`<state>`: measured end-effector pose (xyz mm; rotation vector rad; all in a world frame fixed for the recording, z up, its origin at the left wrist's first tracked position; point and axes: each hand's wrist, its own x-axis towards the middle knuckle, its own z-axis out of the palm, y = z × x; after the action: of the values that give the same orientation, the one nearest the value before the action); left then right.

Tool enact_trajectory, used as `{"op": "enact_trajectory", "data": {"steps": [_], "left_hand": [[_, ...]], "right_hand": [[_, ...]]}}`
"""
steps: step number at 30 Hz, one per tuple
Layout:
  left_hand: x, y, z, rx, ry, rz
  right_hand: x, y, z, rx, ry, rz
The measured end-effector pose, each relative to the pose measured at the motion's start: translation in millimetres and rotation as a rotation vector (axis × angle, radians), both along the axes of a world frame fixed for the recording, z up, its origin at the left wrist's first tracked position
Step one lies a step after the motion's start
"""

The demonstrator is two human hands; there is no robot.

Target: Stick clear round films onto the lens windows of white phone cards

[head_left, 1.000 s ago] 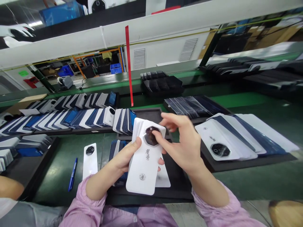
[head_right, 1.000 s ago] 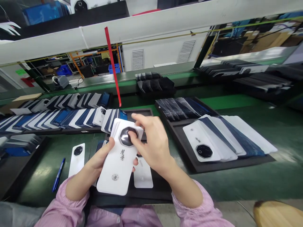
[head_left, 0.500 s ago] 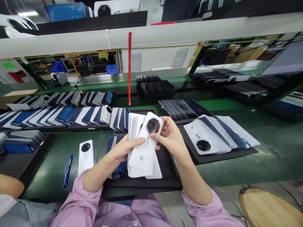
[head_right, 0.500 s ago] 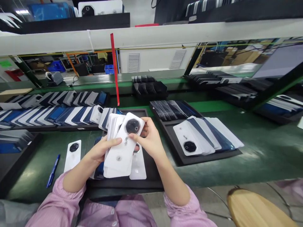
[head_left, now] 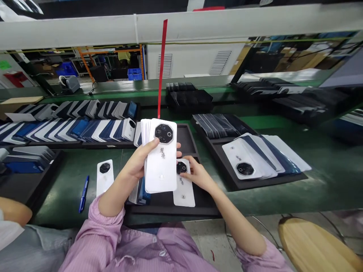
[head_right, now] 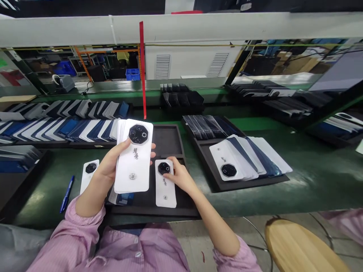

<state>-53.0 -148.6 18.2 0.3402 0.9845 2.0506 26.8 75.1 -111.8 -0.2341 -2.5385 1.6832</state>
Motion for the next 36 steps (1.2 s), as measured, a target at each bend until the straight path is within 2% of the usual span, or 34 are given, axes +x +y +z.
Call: {"op": "enact_trajectory", "data": {"steps": [3,5,8,10,12,13,15,18,22,25,30,33,35,36], "left_hand": [[1.2,-2.3,0.8,0.002,0.040,-0.011],[0.7,-1.6,-1.9,-0.004,0.052,-0.064],[-1.7,4.1,-11.8,0.004,0.028,-0.105],[-2.1,9.4,-19.3,0.012,0.007,-0.105],[-0.4,13.9,-24.2,-0.005,0.012,-0.119],[1.2,15.5,-25.3,-0.027,0.032,-0.128],[4.9,17.0,-25.2,-0.084,0.103,-0.148],[8.7,16.9,-23.0,-0.177,0.241,-0.180],[9.9,16.4,-21.1,-0.258,0.367,-0.173],[11.6,16.0,-19.3,-0.274,0.394,-0.216],[15.2,15.1,-23.1,-0.286,0.388,-0.244],[15.2,15.7,-32.0,-0.234,0.309,-0.231],[13.9,16.5,-37.7,-0.123,0.191,-0.219],[13.1,16.9,-39.4,-0.062,0.132,-0.222]], "right_hand": [[-7.8,-8.4,-1.8,0.187,0.028,-0.085],[-12.9,-6.6,7.9,0.272,0.083,-0.166],[-17.4,0.3,41.1,0.293,0.231,-0.236],[-17.7,1.3,70.6,0.188,0.438,-0.237],[-16.7,-3.7,98.3,0.085,0.648,-0.175],[-16.0,-7.8,109.2,0.091,0.718,-0.133],[-15.4,-16.4,123.6,0.210,0.761,-0.051],[-15.6,-20.4,130.1,0.351,0.709,0.036],[-13.4,-8.0,131.8,0.348,0.627,0.106],[-10.3,1.2,134.4,0.344,0.617,0.159],[-8.4,1.8,136.6,0.359,0.704,0.191],[-6.4,-0.4,138.8,0.550,0.841,0.143],[-3.1,0.4,140.5,0.649,0.947,0.221],[-1.1,1.5,141.0,0.632,0.980,0.299]]}}
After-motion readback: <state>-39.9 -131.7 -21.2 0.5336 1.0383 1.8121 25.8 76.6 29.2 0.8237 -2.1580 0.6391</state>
